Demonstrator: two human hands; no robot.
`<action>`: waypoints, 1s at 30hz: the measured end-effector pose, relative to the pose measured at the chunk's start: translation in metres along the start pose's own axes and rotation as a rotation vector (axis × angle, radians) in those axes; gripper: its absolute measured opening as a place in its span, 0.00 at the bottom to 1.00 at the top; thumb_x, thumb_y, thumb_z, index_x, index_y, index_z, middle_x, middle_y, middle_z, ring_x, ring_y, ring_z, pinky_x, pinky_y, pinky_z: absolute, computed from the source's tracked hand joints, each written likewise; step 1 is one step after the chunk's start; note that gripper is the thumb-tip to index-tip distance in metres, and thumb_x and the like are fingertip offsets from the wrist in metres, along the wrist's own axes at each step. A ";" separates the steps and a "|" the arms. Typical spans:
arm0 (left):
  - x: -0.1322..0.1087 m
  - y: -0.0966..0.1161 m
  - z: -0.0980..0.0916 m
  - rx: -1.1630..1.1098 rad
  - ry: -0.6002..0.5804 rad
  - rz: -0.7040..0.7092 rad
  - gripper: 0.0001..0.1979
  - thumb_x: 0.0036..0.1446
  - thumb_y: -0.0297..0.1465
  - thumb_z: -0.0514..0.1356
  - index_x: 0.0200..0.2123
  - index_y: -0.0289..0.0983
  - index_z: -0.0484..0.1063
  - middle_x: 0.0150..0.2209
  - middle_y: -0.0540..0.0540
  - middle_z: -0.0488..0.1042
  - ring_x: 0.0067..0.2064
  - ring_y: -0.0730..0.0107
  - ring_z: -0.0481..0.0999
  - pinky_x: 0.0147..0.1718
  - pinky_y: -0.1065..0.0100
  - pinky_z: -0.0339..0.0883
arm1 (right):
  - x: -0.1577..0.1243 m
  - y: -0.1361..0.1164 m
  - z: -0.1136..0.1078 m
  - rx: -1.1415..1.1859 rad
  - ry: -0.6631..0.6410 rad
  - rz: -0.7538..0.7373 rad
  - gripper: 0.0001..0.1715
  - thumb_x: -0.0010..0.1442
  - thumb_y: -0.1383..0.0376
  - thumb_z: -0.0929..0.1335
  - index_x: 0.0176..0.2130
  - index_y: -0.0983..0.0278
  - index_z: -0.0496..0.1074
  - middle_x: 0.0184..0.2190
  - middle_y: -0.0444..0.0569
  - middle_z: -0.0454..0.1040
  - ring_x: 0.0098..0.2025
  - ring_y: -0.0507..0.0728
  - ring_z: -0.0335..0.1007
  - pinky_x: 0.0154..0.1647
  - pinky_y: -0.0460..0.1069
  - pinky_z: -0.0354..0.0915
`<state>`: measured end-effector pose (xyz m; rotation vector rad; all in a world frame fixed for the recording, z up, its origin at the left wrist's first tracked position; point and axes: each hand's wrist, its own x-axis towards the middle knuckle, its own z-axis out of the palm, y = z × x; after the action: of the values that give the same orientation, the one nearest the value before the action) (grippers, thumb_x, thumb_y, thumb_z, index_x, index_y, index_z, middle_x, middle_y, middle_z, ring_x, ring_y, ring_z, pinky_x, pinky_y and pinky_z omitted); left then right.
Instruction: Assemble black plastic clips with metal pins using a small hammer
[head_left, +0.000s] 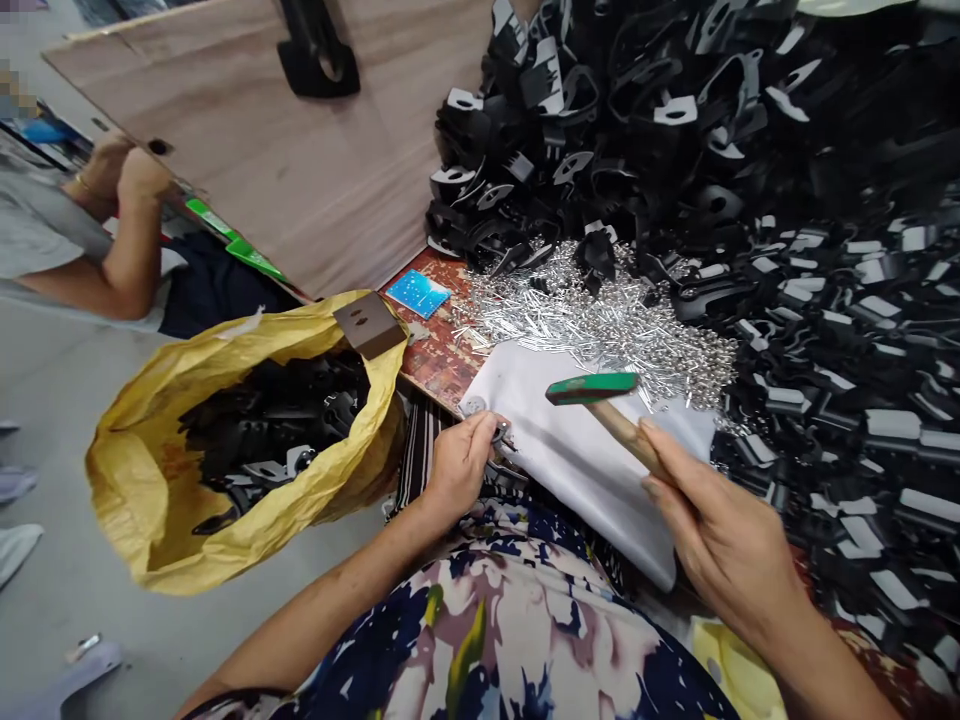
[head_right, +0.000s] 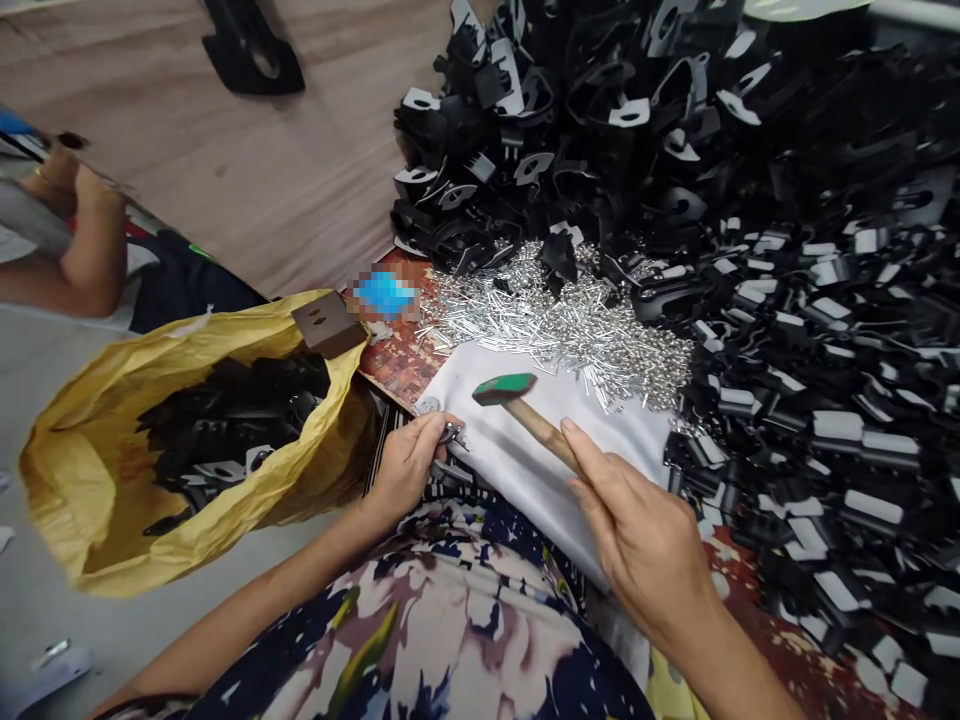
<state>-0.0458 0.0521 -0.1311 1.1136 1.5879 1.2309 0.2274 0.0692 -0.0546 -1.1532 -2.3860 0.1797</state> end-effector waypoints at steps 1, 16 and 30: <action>0.000 0.000 0.000 -0.012 0.017 0.003 0.19 0.66 0.42 0.56 0.34 0.38 0.81 0.20 0.52 0.68 0.25 0.66 0.68 0.29 0.68 0.57 | 0.000 -0.006 0.003 0.027 0.046 -0.024 0.39 0.71 0.69 0.65 0.74 0.51 0.52 0.49 0.50 0.80 0.41 0.56 0.80 0.39 0.48 0.74; -0.001 -0.004 -0.005 0.021 -0.029 0.034 0.19 0.71 0.41 0.51 0.36 0.38 0.77 0.22 0.51 0.68 0.26 0.65 0.68 0.31 0.67 0.58 | 0.004 -0.014 0.022 0.015 -0.202 -0.038 0.29 0.74 0.65 0.61 0.71 0.57 0.59 0.34 0.46 0.76 0.27 0.53 0.73 0.28 0.47 0.71; -0.002 0.001 -0.003 0.156 -0.025 0.027 0.15 0.69 0.43 0.49 0.36 0.42 0.68 0.24 0.53 0.69 0.28 0.63 0.71 0.32 0.67 0.62 | 0.010 -0.020 0.022 -0.021 -0.238 -0.027 0.27 0.73 0.68 0.60 0.68 0.61 0.63 0.33 0.45 0.74 0.28 0.51 0.70 0.30 0.45 0.69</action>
<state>-0.0475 0.0494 -0.1299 1.2475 1.6768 1.1214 0.1975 0.0666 -0.0638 -1.1652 -2.6143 0.2987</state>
